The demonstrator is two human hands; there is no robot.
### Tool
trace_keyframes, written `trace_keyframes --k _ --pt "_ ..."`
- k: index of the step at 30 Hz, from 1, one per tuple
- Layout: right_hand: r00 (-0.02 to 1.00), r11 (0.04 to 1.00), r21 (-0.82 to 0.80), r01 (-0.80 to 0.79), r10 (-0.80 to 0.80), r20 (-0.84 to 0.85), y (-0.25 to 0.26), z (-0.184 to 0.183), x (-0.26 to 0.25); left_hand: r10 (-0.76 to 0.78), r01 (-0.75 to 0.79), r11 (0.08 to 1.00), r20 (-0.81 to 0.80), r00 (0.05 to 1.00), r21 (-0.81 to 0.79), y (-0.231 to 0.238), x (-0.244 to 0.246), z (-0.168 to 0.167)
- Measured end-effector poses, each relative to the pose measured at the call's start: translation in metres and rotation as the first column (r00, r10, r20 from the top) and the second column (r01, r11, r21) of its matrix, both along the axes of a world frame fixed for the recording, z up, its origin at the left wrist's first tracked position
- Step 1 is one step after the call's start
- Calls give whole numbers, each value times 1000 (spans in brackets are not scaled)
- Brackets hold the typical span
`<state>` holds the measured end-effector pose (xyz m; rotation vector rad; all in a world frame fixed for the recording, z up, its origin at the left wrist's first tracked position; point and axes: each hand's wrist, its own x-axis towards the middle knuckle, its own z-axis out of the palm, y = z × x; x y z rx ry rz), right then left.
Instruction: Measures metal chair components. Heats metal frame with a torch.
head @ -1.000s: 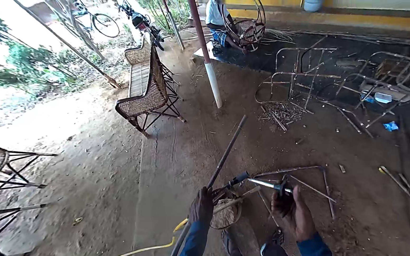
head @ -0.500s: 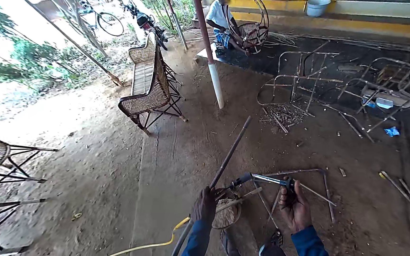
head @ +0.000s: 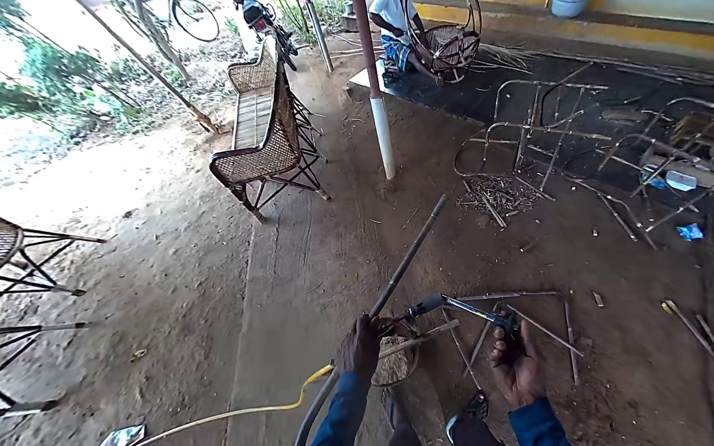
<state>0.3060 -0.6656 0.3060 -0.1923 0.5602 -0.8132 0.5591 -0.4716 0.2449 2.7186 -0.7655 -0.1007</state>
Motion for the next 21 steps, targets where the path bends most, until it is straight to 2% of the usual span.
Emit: trace_keyframes --k 2,4,7,9,11,13,14,17,19,21 --pt "1000 1000 9 11 -10 -29 0 1 1 -5 5 1000 0 1000 3 -1 1 0" --pt "1000 1000 20 18 -19 17 1 0 1 -14 14 1000 5 1000 -1 -1 2 0" --pt "996 995 28 92 -92 3 4 -1 -4 -17 17 1000 5 1000 3 -2 2 2" --pt "984 989 9 148 -146 -103 10 0 -9 -9 9 1000 9 1000 -2 -2 3 1" --pt "948 994 -54 95 -107 -300 21 -4 -14 -10 11 1000 27 1000 -11 0 3 -1" --pt "869 992 -51 -116 76 -488 34 -27 -14 -21 22 1000 19 1000 -20 0 3 -1" --pt "804 972 8 -234 199 -560 41 -43 -9 -33 33 999 13 999 -23 1 4 -1" --pt "506 813 233 -533 528 -682 68 -104 19 -77 79 996 43 996 -46 7 12 3" --pt "359 726 304 -616 603 -713 82 -147 44 -112 123 987 104 988 -106 17 21 8" --pt "291 724 309 -617 575 -765 92 -179 75 -148 181 968 187 971 -175 30 35 16"
